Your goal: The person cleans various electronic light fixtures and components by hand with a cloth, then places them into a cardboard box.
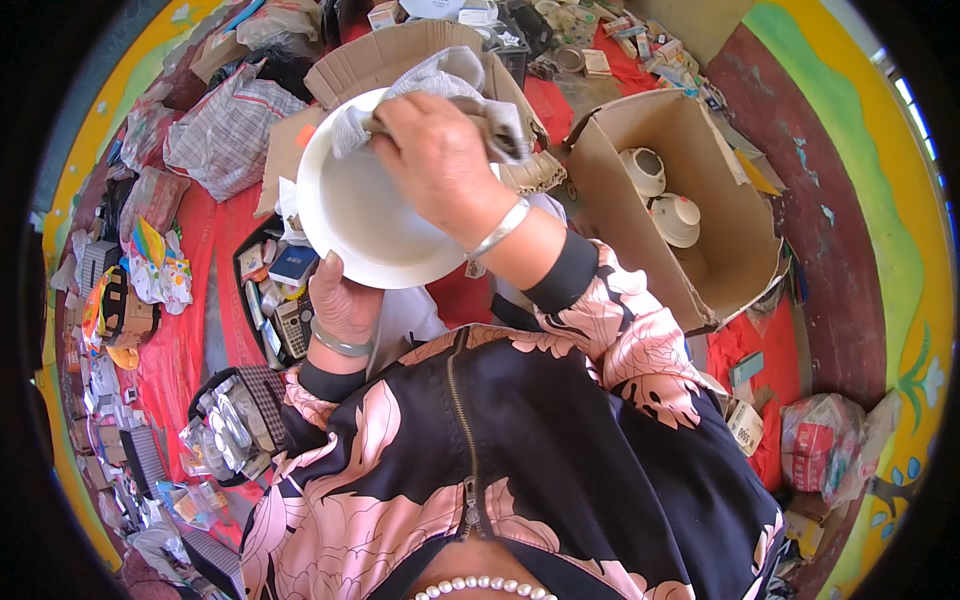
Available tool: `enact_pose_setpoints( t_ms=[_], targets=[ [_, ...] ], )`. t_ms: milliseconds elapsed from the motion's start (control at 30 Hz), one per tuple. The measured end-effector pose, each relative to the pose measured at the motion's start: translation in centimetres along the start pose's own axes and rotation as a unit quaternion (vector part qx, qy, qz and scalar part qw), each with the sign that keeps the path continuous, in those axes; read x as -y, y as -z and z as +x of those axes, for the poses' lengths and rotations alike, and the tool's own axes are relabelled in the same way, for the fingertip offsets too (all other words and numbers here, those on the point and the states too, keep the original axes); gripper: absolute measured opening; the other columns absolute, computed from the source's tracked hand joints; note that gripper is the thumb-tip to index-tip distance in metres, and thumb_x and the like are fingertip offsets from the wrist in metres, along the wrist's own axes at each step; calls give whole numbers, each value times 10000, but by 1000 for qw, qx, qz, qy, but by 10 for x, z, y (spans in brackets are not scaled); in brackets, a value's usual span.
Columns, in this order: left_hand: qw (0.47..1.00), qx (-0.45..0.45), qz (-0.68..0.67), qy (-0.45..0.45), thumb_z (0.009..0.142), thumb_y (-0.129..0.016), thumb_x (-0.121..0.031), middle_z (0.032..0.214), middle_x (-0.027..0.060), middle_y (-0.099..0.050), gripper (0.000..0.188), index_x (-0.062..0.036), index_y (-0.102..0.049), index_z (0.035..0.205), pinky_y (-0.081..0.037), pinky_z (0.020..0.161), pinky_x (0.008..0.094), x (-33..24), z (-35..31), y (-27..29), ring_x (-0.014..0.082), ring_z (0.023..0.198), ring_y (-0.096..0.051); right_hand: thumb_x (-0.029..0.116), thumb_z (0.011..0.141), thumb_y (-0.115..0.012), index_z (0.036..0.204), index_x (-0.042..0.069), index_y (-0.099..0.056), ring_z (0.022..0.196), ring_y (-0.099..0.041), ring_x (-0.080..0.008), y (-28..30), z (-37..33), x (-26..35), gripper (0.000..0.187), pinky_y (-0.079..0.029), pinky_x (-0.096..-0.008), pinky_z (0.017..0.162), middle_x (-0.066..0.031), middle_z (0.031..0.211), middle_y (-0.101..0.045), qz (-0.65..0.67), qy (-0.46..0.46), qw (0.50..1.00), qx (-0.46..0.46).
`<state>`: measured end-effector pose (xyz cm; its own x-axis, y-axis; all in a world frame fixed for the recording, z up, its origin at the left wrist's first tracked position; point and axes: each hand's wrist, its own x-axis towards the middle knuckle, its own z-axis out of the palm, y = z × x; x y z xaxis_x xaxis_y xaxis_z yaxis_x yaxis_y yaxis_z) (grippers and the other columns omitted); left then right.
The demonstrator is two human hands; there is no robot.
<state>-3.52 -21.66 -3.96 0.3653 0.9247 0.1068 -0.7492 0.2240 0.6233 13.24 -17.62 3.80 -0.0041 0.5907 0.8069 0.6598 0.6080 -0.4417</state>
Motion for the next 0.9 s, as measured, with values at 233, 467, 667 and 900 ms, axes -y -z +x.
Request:
enact_pose_setpoints(
  t_ms=[233, 467, 667, 900],
  targets=[
    [998, 18, 63, -24, 706, -747, -396, 1270, 53, -483, 757, -56, -409, 1292, -336, 1016, 403, -4, 4, 4, 227, 1167, -464, 54, 693, -593, 840, 27, -579, 759, -560, -338, -13, -11, 32, 150, -466, -402, 638, -146, 789, -559, 76, 69, 986, 131],
    [1000, -1, -10, -23, 724, -734, -378, 1250, 91, -490, 782, -27, -363, 1317, -368, 987, 393, -10, 1, 12, 244, 1145, -479, 17, 674, -555, 804, 33, -590, 749, -569, -322, 26, -16, 11, 135, -469, -382, 652, -131, 792, -567, 48, 146, 882, 446],
    [999, -14, -27, 15, 724, -738, -395, 1296, 78, -463, 787, -59, -363, 1329, -372, 994, 404, -3, -4, 7, 245, 1190, -449, 62, 696, -563, 770, 29, -602, 666, -561, -319, 66, 36, 6, 90, -457, -370, 604, -112, 719, -569, -134, 101, 944, 283],
    [999, 6, 48, 16, 627, -756, -519, 1305, 29, -449, 913, -91, -363, 1332, -363, 1003, 410, 1, 1, -7, 221, 1210, -427, 82, 761, -581, 924, 44, -632, 773, -581, -321, -24, 23, 12, 175, -480, -370, 673, -117, 826, -602, 45, 91, 990, 102]
  ],
)
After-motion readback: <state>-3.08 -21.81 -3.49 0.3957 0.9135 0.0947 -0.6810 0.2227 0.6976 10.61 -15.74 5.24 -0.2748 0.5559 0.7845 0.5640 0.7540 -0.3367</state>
